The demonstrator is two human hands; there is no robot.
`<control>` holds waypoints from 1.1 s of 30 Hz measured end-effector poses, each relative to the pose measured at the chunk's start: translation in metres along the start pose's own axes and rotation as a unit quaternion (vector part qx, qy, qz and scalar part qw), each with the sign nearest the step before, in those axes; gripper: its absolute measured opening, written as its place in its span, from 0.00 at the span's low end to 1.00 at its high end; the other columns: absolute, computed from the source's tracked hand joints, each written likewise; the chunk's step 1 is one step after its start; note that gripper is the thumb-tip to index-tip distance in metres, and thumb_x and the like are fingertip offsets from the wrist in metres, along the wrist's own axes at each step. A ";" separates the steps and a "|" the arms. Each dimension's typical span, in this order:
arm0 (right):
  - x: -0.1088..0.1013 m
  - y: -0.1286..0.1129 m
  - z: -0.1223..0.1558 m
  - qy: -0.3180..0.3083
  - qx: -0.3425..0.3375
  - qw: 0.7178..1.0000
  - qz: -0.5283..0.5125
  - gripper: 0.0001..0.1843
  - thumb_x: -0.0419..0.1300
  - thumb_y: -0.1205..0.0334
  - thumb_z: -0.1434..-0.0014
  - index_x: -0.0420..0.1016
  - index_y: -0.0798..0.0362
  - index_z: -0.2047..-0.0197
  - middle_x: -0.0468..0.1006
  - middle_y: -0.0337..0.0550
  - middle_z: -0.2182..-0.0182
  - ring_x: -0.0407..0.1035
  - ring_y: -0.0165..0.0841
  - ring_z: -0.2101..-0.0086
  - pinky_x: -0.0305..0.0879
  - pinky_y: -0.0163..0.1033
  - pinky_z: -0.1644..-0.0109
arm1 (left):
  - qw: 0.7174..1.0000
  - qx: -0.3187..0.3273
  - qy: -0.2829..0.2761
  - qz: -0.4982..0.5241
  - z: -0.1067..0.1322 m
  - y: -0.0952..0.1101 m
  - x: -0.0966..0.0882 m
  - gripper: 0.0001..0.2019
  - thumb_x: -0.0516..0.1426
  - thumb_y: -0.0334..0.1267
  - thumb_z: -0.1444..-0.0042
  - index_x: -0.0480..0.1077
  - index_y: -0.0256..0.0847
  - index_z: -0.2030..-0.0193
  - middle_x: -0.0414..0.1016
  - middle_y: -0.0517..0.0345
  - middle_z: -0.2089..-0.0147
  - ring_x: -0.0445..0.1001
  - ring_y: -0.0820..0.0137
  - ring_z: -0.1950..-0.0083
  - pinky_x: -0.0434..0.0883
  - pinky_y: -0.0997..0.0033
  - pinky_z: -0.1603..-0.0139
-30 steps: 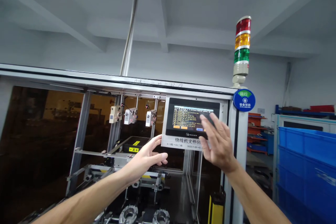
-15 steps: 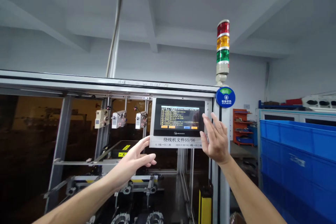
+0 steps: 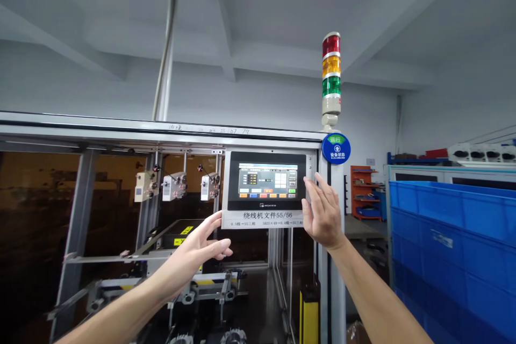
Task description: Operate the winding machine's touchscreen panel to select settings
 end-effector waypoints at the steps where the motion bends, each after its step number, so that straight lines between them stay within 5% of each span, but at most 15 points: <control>1: 0.000 0.000 0.000 -0.003 0.003 1.000 -0.001 0.28 0.56 0.73 0.41 0.60 0.63 0.37 0.70 0.55 0.46 0.60 0.47 0.41 0.64 0.52 0.44 | 1.000 0.003 -0.003 -0.002 0.000 -0.001 0.000 0.36 0.58 0.50 0.41 0.46 0.51 0.30 0.46 0.59 0.29 0.74 0.73 0.54 0.70 0.73 0.53; 23: -0.007 -0.014 0.015 -0.074 -0.064 0.995 -0.032 0.29 0.57 0.78 0.43 0.61 0.64 0.38 0.71 0.50 0.46 0.60 0.47 0.41 0.63 0.52 0.44 | 1.000 0.015 -0.002 0.014 -0.002 -0.002 0.000 0.33 0.59 0.46 0.41 0.49 0.51 0.32 0.50 0.59 0.30 0.74 0.74 0.56 0.70 0.73 0.54; 33: -0.009 -0.011 0.020 -0.063 -0.068 0.995 -0.040 0.29 0.58 0.73 0.42 0.59 0.67 0.37 0.69 0.57 0.45 0.61 0.47 0.41 0.63 0.53 0.43 | 1.000 0.013 0.000 0.018 0.000 0.003 0.004 0.34 0.59 0.45 0.41 0.49 0.48 0.32 0.49 0.55 0.30 0.74 0.74 0.57 0.69 0.72 0.55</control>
Point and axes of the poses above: each hand's wrist, its own z-axis away from the middle knuckle, its own x-axis out of the palm, y = z × x, the point moved 1 cm from there along -z, towards the middle knuckle
